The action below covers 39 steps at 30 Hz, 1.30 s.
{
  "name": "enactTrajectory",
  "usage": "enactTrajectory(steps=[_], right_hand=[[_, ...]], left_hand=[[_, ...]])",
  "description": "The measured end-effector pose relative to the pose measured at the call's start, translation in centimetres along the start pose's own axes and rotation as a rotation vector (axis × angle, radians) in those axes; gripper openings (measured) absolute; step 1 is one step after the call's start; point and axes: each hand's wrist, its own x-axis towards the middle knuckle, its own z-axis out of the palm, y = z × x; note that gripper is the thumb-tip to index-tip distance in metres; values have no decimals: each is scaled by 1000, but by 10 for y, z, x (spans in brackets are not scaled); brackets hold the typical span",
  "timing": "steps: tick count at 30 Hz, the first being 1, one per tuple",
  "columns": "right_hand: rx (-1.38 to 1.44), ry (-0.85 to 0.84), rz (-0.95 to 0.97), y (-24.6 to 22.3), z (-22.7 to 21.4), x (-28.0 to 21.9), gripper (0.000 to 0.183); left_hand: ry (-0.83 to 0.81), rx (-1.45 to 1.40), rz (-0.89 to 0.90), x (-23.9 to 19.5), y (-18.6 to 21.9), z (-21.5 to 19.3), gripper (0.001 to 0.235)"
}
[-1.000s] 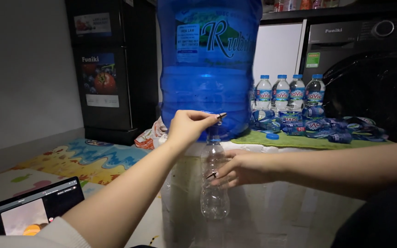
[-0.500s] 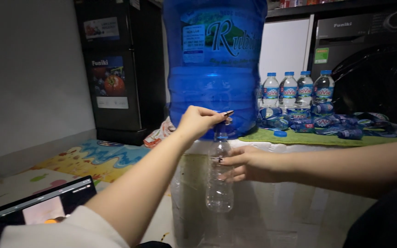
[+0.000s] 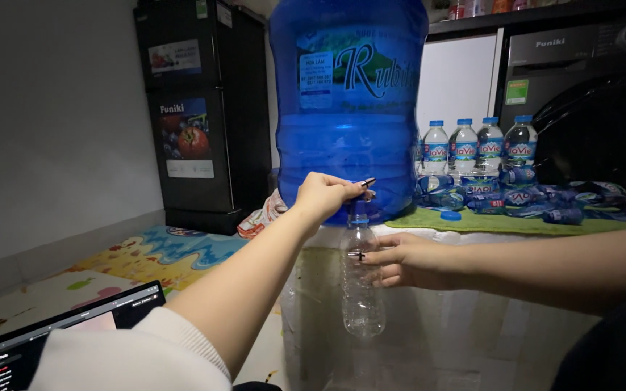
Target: The person fills a clear plastic water bottle from a large blue water dispenser. After filling, they place the bottle on a surface and apply a label to it. The person then picks up the labeled bottle and places it with other bottles.
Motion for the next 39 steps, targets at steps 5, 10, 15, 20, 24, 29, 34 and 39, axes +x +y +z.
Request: enactTrajectory(steps=[5,10,15,20,24,29,34,39], right_hand=[[-29,9,-1,-5,5,-8,42],[-52,-1,-5,-6,3,-7,42],[-77,-7,-18,-5,0,-5,41],[-76,-4,-18,-4,0,-5,41],[-32,5,-21,11,-13,14,41],[-16,15,-37,12,-13,14,41],[-6,5,-23,12,-14,14,41],[-15,-5,-34,9,-8,9,40]], left_hand=[[12,27,-34,-9,6,-5,29],[-10,-17,-47,-6,8,-2,30],[-22,-57,-68,0,7,1,31],[-59,-111,-92,-10,18,-2,38],[-101,-145,-105,5,15,6,41],[-97,-165,-130,-4,18,-8,46],[-102,-204,-134,-25,31,-16,47],[-76,-198,-117,-26,28,-20,50]])
